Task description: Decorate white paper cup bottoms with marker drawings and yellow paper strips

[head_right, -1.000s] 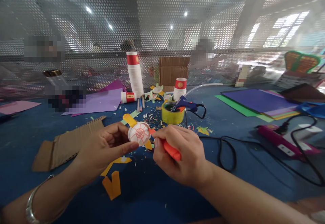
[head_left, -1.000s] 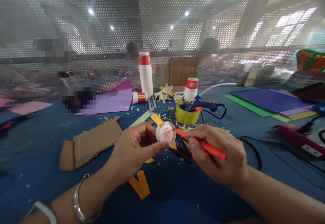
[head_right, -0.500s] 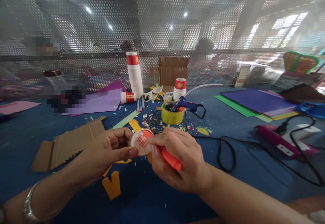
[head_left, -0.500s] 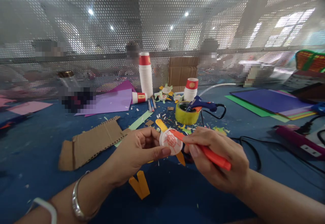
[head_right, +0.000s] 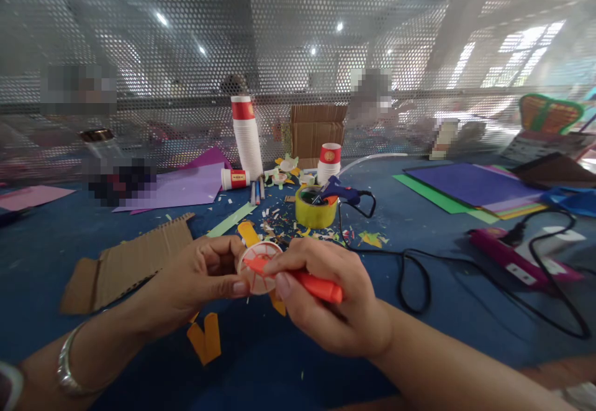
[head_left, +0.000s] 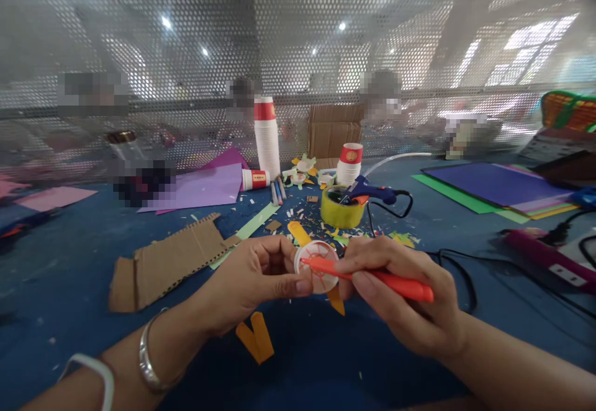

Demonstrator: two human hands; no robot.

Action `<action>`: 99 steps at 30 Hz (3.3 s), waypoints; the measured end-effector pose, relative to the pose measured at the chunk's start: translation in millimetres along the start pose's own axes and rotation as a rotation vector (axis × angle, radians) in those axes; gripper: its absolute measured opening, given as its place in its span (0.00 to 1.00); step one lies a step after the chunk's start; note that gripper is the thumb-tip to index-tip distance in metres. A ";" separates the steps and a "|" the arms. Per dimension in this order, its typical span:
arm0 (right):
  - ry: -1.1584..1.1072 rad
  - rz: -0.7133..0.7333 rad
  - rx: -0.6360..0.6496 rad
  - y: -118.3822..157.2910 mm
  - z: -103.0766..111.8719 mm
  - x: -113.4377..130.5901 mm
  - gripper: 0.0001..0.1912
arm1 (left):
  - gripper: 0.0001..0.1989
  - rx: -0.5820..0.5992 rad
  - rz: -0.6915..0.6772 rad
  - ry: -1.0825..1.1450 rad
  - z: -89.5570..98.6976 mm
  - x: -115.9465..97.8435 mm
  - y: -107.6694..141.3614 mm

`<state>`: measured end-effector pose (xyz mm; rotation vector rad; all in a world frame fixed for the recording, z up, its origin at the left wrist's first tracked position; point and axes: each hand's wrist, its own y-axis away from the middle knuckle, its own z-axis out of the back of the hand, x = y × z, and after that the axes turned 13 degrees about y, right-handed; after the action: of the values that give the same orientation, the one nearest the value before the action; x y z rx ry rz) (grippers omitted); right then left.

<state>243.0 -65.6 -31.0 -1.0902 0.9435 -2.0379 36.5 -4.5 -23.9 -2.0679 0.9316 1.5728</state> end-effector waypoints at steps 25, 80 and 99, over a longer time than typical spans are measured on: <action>-0.043 -0.183 0.100 -2.2 8.1 -6.6 0.09 | 0.17 -0.175 -0.191 -0.146 -0.5 1.4 -4.2; 0.423 0.067 -0.129 0.0 8.1 -4.8 0.08 | 0.14 -0.090 -0.070 -0.145 3.4 -5.7 -0.8; 0.442 0.063 -0.176 -0.5 7.8 -3.1 0.08 | 0.14 -0.090 -0.036 -0.158 3.3 -6.7 -1.7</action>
<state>251.1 -65.2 -28.7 -0.6904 1.3790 -2.2203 34.4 0.7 -18.7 -1.9728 0.7775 1.7591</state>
